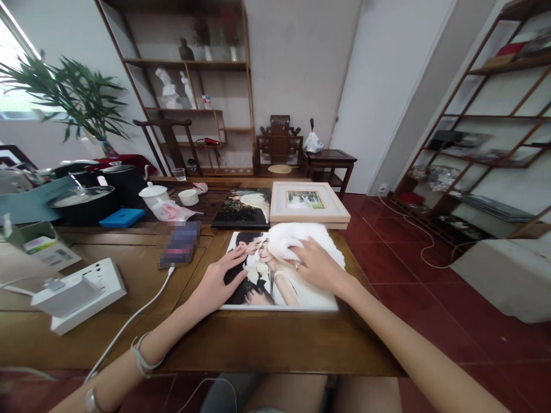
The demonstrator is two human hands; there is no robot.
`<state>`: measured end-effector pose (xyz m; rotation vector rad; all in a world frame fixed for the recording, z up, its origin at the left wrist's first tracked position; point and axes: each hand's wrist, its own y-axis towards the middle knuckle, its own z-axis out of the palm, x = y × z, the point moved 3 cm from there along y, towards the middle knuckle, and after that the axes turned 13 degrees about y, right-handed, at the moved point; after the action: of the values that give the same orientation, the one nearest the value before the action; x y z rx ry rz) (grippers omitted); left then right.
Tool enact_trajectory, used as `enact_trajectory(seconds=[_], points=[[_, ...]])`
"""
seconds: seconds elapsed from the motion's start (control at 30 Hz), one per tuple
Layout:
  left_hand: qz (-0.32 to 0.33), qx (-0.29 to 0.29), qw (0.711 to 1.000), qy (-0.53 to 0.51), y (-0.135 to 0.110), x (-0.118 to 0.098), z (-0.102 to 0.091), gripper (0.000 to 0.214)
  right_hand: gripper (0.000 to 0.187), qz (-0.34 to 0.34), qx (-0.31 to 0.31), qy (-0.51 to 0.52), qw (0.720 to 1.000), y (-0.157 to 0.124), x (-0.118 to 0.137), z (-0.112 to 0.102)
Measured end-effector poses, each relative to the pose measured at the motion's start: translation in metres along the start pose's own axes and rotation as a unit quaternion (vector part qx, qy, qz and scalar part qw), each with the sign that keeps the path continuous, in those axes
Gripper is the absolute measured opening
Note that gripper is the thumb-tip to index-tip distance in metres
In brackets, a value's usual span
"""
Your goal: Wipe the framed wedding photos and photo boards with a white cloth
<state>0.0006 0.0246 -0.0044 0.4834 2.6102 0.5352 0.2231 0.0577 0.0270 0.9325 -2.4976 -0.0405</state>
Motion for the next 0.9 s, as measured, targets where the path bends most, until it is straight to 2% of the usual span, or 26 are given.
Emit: enact_trajectory(seconds=[0.23, 0.33, 0.43, 0.73, 0.83, 0.9], points=[[0.000, 0.005, 1.000, 0.011, 0.000, 0.000, 0.001, 0.036, 0.028, 0.023, 0.080, 0.047, 0.995, -0.074, 0.067, 0.008], [-0.002, 0.013, 1.000, 0.013, 0.000, 0.000, 0.001, 0.038, 0.028, 0.009, 0.103, 0.062, 0.993, -0.086, 0.078, 0.008], [0.003, 0.013, 1.000, 0.011, 0.000, -0.001, 0.000, 0.038, 0.028, 0.008, 0.089, 0.064, 0.994, -0.075, 0.067, 0.005], [0.010, -0.003, 1.000, 0.022, 0.002, 0.000, 0.000, 0.034, 0.030, 0.028, -0.026, -0.015, 0.999, 0.009, -0.002, -0.003], [0.005, -0.008, 1.000, 0.021, 0.002, 0.001, 0.001, 0.034, 0.030, 0.024, -0.032, -0.018, 0.999, 0.018, -0.007, -0.005], [0.004, -0.007, 1.000, 0.019, 0.002, 0.002, 0.001, 0.035, 0.028, 0.009, -0.025, -0.018, 0.999, 0.012, -0.001, -0.004]])
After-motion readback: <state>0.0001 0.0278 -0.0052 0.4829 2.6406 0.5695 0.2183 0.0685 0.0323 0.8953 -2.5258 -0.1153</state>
